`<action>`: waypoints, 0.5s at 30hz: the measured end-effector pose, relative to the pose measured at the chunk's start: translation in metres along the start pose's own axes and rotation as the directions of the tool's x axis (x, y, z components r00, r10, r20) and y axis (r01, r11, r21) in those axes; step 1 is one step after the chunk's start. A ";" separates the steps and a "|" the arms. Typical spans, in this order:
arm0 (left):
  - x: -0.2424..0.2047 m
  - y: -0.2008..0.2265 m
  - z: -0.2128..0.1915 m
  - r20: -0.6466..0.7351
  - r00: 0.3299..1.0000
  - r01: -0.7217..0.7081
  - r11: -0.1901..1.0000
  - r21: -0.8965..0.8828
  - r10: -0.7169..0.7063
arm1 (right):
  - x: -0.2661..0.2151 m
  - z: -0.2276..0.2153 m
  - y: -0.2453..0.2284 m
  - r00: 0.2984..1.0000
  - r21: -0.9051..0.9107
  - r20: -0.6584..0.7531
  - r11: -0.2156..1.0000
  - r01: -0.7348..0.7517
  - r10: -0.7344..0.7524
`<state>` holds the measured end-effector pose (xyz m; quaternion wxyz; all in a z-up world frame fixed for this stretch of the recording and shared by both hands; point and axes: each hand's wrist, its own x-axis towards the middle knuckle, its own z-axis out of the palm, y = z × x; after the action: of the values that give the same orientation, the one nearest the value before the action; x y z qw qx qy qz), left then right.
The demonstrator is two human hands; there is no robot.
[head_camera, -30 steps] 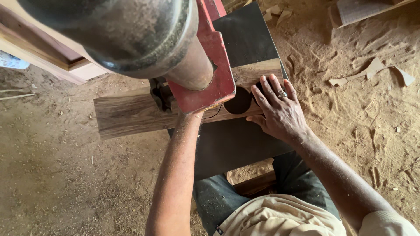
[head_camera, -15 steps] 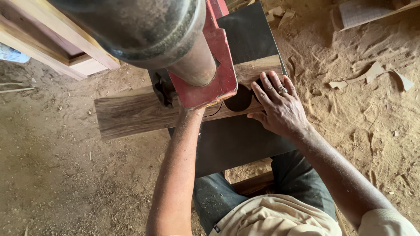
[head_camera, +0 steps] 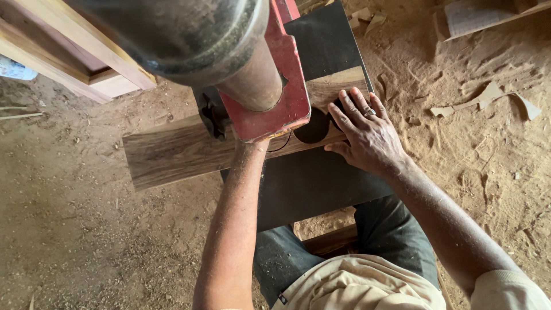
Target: The person uses a drill press to bore multiple circular holes into a rectangular wooden plank. They position the plank under the drill bit, lower the drill to cut each hole, and reposition the plank to create a series of evenly spaced holes.
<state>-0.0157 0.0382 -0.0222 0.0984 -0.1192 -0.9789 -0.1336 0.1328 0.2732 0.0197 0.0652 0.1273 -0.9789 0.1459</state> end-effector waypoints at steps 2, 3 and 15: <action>0.002 0.001 0.001 -0.001 1.000 0.001 1.000 -0.004 -0.001 | 0.001 0.000 0.000 1.000 0.001 0.000 1.000 0.004 -0.004; 0.003 0.001 0.001 -0.002 1.000 0.000 1.000 -0.003 0.000 | 0.002 -0.001 -0.001 1.000 -0.001 0.002 1.000 0.004 -0.004; 0.008 0.003 -0.003 -0.006 1.000 -0.007 1.000 -0.009 0.007 | 0.007 0.000 -0.002 0.999 0.011 -0.005 0.999 0.032 -0.032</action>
<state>-0.0225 0.0419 -0.0170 0.1011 -0.1225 -0.9776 -0.1379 0.1269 0.2698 0.0209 0.0692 0.1427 -0.9758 0.1503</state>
